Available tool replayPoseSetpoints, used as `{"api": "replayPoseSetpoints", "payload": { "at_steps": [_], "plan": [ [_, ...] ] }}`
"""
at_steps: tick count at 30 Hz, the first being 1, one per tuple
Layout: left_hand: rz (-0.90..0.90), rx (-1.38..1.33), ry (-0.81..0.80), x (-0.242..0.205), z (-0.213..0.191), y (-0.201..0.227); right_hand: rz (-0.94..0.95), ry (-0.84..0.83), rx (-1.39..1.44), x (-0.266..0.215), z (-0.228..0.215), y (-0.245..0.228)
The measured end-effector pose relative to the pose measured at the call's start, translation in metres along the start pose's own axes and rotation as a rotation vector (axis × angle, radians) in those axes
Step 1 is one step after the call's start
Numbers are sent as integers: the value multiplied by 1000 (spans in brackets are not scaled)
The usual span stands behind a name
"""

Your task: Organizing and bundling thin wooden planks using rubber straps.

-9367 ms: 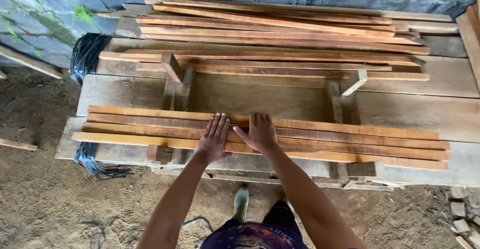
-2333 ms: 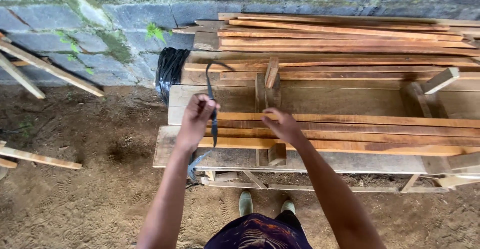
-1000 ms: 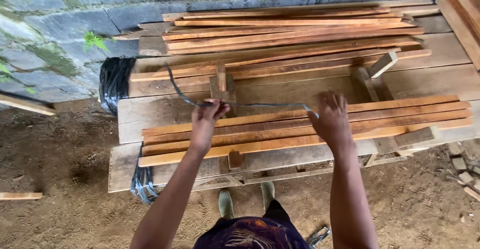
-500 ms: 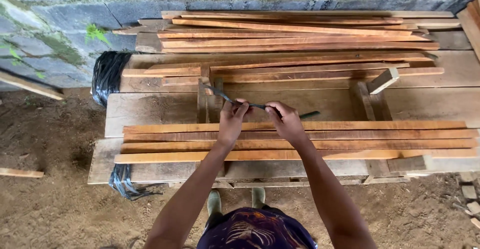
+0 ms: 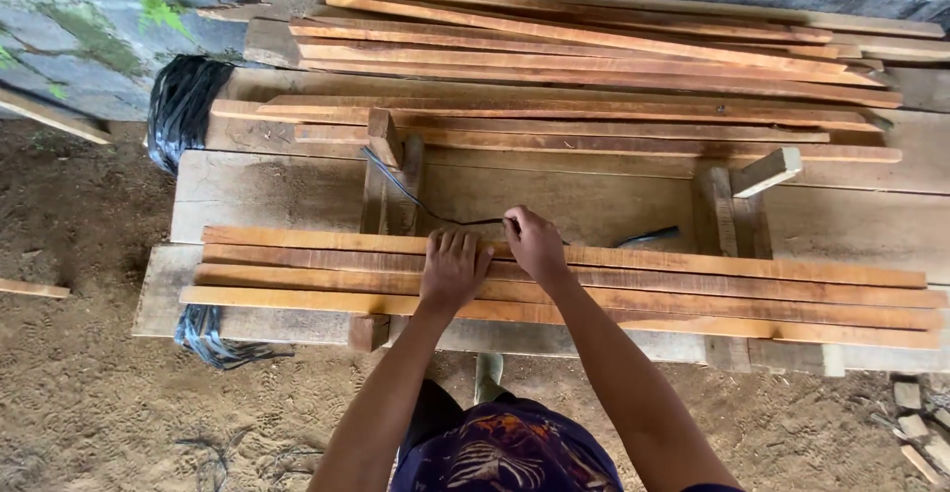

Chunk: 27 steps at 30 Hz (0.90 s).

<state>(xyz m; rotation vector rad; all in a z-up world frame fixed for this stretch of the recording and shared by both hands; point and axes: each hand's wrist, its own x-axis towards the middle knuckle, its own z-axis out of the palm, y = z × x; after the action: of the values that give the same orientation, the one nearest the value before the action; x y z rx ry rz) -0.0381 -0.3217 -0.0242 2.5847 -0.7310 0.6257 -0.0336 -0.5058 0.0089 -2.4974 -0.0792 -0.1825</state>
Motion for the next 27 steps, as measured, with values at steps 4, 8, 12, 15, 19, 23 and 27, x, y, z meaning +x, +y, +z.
{"api": "replayPoseSetpoints", "payload": {
  "at_steps": [4,8,12,15,19,23,27],
  "plan": [
    [-1,-39,0,2,-9,1,87,-95,-70,7,1,-2],
    [110,-189,35,-6,-3,-3,314,-472,171,32,13,25],
    [387,-316,110,-43,9,1,362,-555,179,36,11,19],
    [622,-362,143,-82,6,20,392,-512,148,30,3,10],
    [636,-514,-82,-109,-1,27,419,-525,68,36,20,23],
    [269,-437,-589,-129,-6,13,414,-563,40,34,24,27],
    [-133,-71,-833,-186,85,-1,417,-571,49,34,28,34]
  ]
}}
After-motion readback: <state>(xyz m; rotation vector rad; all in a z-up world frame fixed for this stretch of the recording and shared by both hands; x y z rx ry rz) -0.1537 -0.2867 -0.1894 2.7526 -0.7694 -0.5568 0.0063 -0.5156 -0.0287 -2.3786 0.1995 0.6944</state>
